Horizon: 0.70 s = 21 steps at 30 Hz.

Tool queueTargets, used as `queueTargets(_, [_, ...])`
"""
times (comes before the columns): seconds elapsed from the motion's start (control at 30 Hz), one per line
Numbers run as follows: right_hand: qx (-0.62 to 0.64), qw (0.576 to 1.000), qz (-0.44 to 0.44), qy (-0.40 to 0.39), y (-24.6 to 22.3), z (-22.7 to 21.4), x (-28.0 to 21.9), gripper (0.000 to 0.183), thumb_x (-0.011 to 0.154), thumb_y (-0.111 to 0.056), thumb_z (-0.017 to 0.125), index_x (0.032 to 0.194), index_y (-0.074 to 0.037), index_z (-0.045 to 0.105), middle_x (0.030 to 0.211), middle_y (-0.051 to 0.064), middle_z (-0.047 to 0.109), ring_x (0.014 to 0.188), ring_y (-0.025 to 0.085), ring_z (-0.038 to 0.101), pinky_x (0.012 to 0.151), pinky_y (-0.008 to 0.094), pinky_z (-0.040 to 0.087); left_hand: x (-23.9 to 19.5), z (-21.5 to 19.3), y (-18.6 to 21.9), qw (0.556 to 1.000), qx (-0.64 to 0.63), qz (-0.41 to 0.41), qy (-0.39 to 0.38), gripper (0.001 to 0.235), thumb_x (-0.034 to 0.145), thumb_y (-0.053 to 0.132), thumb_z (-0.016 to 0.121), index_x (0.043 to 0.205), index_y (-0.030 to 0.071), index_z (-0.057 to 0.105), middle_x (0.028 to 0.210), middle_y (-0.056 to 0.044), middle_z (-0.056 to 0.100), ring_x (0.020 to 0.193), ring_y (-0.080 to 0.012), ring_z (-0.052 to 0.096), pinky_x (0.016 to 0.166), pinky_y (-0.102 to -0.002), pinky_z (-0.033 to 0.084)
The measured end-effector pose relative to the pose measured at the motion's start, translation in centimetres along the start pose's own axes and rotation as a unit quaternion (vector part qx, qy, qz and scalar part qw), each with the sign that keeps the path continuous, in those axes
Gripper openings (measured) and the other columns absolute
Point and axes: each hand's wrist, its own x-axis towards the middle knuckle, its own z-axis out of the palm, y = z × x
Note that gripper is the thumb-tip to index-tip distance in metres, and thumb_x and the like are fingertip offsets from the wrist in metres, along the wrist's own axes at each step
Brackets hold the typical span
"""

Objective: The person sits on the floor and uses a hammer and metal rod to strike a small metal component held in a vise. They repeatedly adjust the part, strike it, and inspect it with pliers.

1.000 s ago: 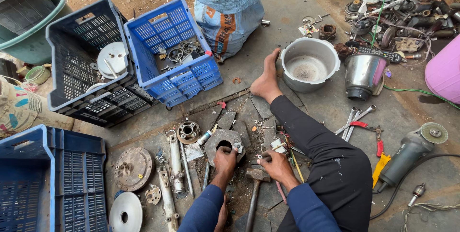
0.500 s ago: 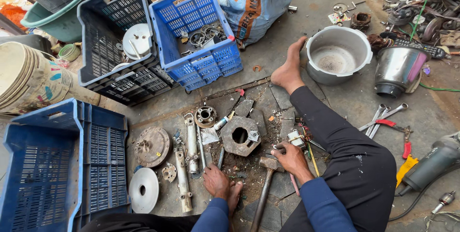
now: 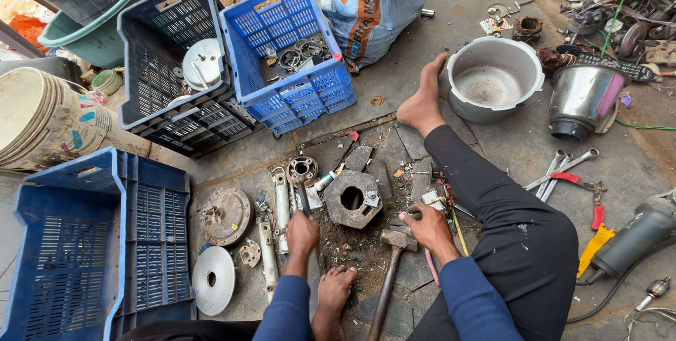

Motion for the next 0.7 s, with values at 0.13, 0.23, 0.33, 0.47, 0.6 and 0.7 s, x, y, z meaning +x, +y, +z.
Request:
queueTargets(0.13, [0.001, 1.000, -0.024, 0.019, 0.0, -0.4, 0.1, 0.046, 0.087, -0.042, 0.074, 0.119, -0.010, 0.073, 0.110, 0.014, 0.077, 0.098, 0.028, 0.075, 0.090, 0.040, 0.057, -0.2, -4.4, 6.2, 0.938, -0.329, 0.004, -0.109, 0.034, 0.099, 0.010, 0.055, 0.131, 0.003, 0.047, 0.103, -0.015, 0.068, 0.085, -0.0246, 0.072, 0.078, -0.044, 0.065])
queueTargets(0.23, [0.001, 0.999, -0.032, 0.024, 0.5, -0.2, 0.0, 0.046, 0.086, -0.042, 0.075, 0.119, -0.010, 0.074, 0.109, 0.015, 0.078, 0.099, 0.029, 0.075, 0.090, 0.040, 0.057, -1.9, -4.7, 10.6, 0.863, -0.478, 0.061, -0.152, 0.037, 0.097, 0.007, 0.059, 0.130, -0.004, 0.046, 0.103, -0.017, 0.069, 0.091, -0.0277, 0.075, 0.083, -0.048, 0.064])
queueTargets(0.33, [0.012, 0.999, -0.032, 0.027, 1.2, 0.2, -0.1, 0.047, 0.086, -0.042, 0.075, 0.119, -0.009, 0.075, 0.110, 0.015, 0.078, 0.100, 0.028, 0.076, 0.091, 0.039, 0.057, -3.2, -3.7, 13.1, 0.834, -0.525, 0.098, -0.138, 0.035, 0.094, 0.006, 0.061, 0.127, 0.000, 0.049, 0.105, -0.015, 0.071, 0.096, -0.0263, 0.076, 0.084, -0.047, 0.062])
queueTargets(0.47, [0.003, 0.998, -0.039, 0.039, 2.0, 0.3, 0.1, 0.049, 0.086, -0.041, 0.076, 0.121, -0.007, 0.073, 0.112, 0.016, 0.077, 0.103, 0.029, 0.074, 0.094, 0.040, 0.056, -3.6, -2.0, 14.1, 0.894, -0.431, 0.119, -0.032, 0.029, 0.090, 0.006, 0.071, 0.116, 0.005, 0.058, 0.106, -0.017, 0.071, 0.092, -0.0280, 0.073, 0.080, -0.045, 0.067])
queueTargets(0.6, [0.007, 0.999, -0.030, 0.035, 2.0, 0.5, 0.3, 0.050, 0.085, -0.041, 0.076, 0.122, -0.007, 0.072, 0.113, 0.016, 0.077, 0.104, 0.029, 0.075, 0.094, 0.040, 0.056, -3.2, -0.4, 13.7, 0.913, -0.376, 0.153, 0.028, 0.025, 0.087, 0.007, 0.074, 0.108, 0.008, 0.061, 0.105, -0.013, 0.072, 0.096, -0.0236, 0.073, 0.083, -0.042, 0.066])
queueTargets(0.7, [0.002, 0.999, -0.017, 0.028, 1.9, 0.3, 0.3, 0.050, 0.086, -0.041, 0.076, 0.123, -0.008, 0.072, 0.115, 0.015, 0.076, 0.105, 0.029, 0.073, 0.094, 0.040, 0.055, -2.9, 0.7, 13.4, 0.907, -0.371, 0.194, 0.043, 0.024, 0.087, 0.005, 0.076, 0.106, 0.007, 0.060, 0.102, -0.011, 0.073, 0.095, -0.0215, 0.073, 0.084, -0.040, 0.063])
